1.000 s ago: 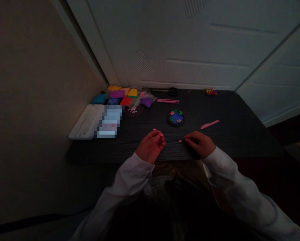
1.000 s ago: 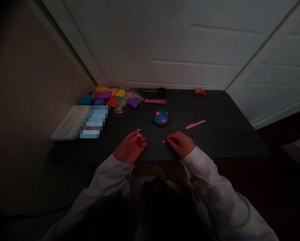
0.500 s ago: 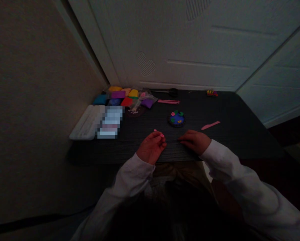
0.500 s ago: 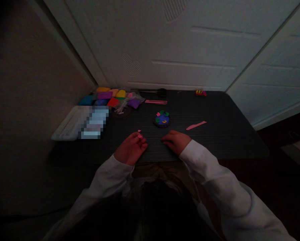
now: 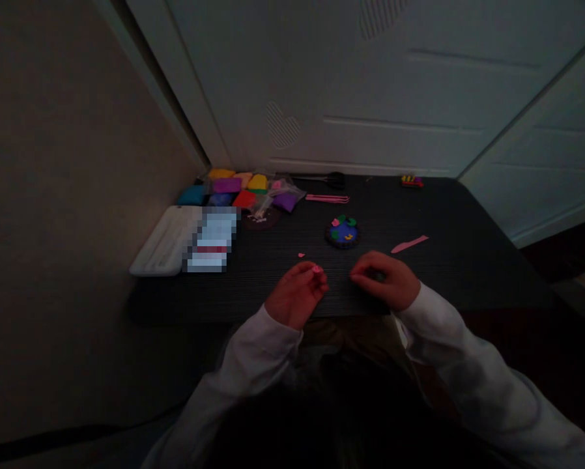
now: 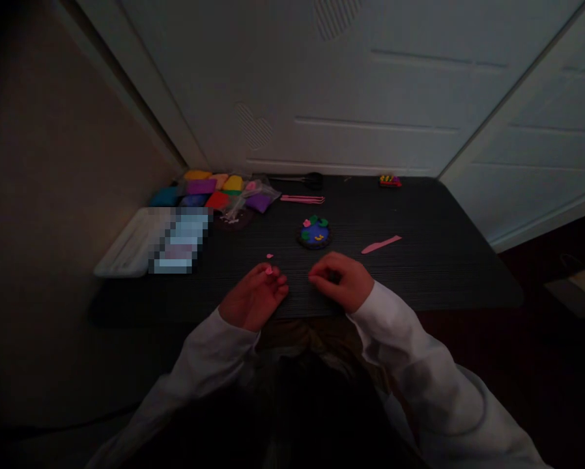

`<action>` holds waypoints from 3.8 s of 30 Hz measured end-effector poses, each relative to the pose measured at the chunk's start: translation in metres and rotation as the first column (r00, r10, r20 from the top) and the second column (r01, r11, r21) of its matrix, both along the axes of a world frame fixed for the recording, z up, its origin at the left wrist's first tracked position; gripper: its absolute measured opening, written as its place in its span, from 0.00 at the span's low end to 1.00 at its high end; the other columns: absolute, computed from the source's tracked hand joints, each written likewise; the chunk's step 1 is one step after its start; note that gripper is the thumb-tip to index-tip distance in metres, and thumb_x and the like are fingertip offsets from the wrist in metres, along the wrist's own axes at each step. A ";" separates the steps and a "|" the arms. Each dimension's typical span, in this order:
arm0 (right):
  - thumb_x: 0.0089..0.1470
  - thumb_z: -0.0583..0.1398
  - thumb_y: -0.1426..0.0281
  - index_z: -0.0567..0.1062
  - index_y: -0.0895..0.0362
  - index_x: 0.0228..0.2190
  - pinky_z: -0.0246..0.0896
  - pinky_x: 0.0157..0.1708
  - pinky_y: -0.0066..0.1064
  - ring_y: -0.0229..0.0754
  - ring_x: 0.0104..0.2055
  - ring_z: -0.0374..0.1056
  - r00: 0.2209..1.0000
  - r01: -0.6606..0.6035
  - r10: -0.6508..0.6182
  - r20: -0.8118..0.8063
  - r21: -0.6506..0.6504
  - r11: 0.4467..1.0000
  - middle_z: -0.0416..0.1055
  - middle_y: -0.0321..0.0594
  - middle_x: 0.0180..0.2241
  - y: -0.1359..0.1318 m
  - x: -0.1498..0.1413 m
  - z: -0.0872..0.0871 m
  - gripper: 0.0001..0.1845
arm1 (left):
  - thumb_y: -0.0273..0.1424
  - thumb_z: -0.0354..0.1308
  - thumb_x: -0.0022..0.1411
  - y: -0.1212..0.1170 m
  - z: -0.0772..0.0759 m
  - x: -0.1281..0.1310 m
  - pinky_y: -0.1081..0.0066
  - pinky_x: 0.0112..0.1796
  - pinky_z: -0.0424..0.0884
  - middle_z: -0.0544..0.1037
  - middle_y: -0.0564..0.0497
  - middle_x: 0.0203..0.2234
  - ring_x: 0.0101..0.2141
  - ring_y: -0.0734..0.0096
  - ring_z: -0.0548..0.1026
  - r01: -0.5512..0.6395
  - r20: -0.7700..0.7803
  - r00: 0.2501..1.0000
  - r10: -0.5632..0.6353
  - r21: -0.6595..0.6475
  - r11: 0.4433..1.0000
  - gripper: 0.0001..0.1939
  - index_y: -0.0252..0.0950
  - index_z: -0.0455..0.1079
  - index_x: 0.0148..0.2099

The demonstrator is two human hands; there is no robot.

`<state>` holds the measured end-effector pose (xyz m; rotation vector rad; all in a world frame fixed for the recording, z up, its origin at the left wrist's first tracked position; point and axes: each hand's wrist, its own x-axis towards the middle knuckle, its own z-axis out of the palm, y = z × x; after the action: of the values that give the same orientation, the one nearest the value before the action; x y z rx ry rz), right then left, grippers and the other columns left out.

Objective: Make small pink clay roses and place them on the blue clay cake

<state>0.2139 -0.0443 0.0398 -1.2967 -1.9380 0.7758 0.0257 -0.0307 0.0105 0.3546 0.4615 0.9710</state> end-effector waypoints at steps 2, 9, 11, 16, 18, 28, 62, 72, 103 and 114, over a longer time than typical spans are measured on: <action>0.44 0.58 0.70 0.70 0.57 0.26 0.56 0.28 0.28 0.35 0.29 0.61 0.973 0.050 -0.063 -0.220 -0.062 0.997 0.64 0.36 0.27 -0.011 -0.014 0.008 0.04 | 0.24 0.56 0.47 -0.008 0.007 0.001 0.71 0.36 0.65 0.73 0.54 0.28 0.33 0.73 0.70 0.051 0.046 0.998 -0.050 -0.015 0.999 0.04 0.35 0.68 0.30; 0.43 0.59 0.73 0.70 0.55 0.24 0.55 0.28 0.27 0.33 0.28 0.60 0.767 0.119 -0.204 -0.608 -0.177 0.977 0.63 0.33 0.25 -0.036 -0.049 0.024 0.02 | 0.26 0.55 0.48 -0.031 0.035 0.004 0.73 0.42 0.63 0.74 0.54 0.31 0.37 0.76 0.70 0.103 0.118 0.987 -0.110 0.058 0.993 0.02 0.35 0.68 0.29; 0.42 0.59 0.74 0.70 0.54 0.24 0.55 0.27 0.26 0.32 0.28 0.60 0.725 0.117 -0.215 -0.655 -0.191 0.975 0.63 0.32 0.25 -0.037 -0.052 0.024 0.03 | 0.26 0.56 0.48 -0.033 0.038 0.005 0.75 0.42 0.63 0.74 0.55 0.31 0.36 0.76 0.70 0.096 0.100 0.990 -0.104 0.076 0.992 0.02 0.36 0.68 0.28; 0.43 0.59 0.74 0.69 0.53 0.26 0.55 0.26 0.25 0.31 0.26 0.60 0.677 0.095 -0.217 -0.703 -0.209 0.973 0.63 0.30 0.23 -0.039 -0.052 0.022 0.05 | 0.25 0.55 0.48 -0.035 0.040 0.006 0.75 0.40 0.64 0.73 0.54 0.31 0.35 0.77 0.70 0.076 0.053 0.995 -0.084 0.132 0.988 0.03 0.35 0.69 0.28; 0.43 0.59 0.75 0.70 0.52 0.29 0.55 0.26 0.26 0.32 0.26 0.60 0.718 0.135 -0.213 -0.663 -0.168 0.976 0.62 0.31 0.24 -0.040 -0.051 0.022 0.08 | 0.24 0.55 0.48 -0.035 0.041 0.006 0.74 0.40 0.64 0.73 0.54 0.31 0.36 0.76 0.69 0.069 0.029 0.997 -0.074 0.145 0.987 0.04 0.36 0.69 0.28; 0.42 0.58 0.78 0.71 0.55 0.28 0.56 0.30 0.30 0.36 0.31 0.60 0.904 0.186 -0.144 -0.403 0.066 0.980 0.64 0.35 0.27 -0.046 -0.042 0.033 0.08 | 0.21 0.54 0.48 -0.036 0.042 0.003 0.75 0.36 0.65 0.71 0.53 0.31 0.34 0.76 0.68 0.059 -0.025 0.998 -0.055 0.219 0.974 0.06 0.35 0.69 0.29; 0.43 0.59 0.73 0.68 0.54 0.24 0.55 0.26 0.28 0.35 0.27 0.60 0.796 0.263 -0.338 -0.502 -0.215 0.940 0.64 0.34 0.24 -0.063 -0.061 0.052 0.02 | 0.23 0.59 0.43 -0.042 0.049 0.006 0.70 0.37 0.63 0.70 0.55 0.25 0.30 0.75 0.68 0.076 -0.084 0.994 -0.063 0.161 0.984 0.05 0.37 0.72 0.26; 0.43 0.59 0.71 0.68 0.54 0.23 0.57 0.24 0.27 0.34 0.25 0.61 0.764 0.242 -0.373 -0.526 -0.303 0.922 0.65 0.33 0.23 -0.065 -0.062 0.054 0.03 | 0.23 0.59 0.42 -0.042 0.052 0.008 0.69 0.36 0.65 0.71 0.56 0.23 0.27 0.75 0.69 0.084 -0.103 0.992 -0.071 0.128 0.988 0.05 0.39 0.71 0.25; 0.41 0.60 0.71 0.69 0.56 0.22 0.57 0.21 0.23 0.31 0.23 0.60 0.641 0.100 -0.425 -0.639 -0.479 0.872 0.65 0.32 0.21 -0.062 -0.060 0.053 0.03 | 0.23 0.59 0.43 -0.042 0.046 0.007 0.69 0.36 0.64 0.72 0.55 0.23 0.28 0.75 0.69 0.080 -0.103 0.993 -0.061 0.192 0.978 0.05 0.38 0.71 0.26; 0.42 0.60 0.72 0.69 0.56 0.22 0.55 0.22 0.20 0.28 0.23 0.59 0.591 0.058 -0.435 -0.679 -0.502 0.863 0.64 0.30 0.21 -0.062 -0.060 0.051 0.03 | 0.20 0.57 0.44 -0.042 0.045 0.008 0.73 0.34 0.66 0.73 0.56 0.25 0.29 0.77 0.69 0.070 -0.052 0.997 -0.061 0.217 0.974 0.08 0.38 0.71 0.27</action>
<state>0.1542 -0.1059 0.0912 -1.1439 -0.8601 1.3911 0.0339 -0.0731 0.0550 0.5880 0.3814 0.9534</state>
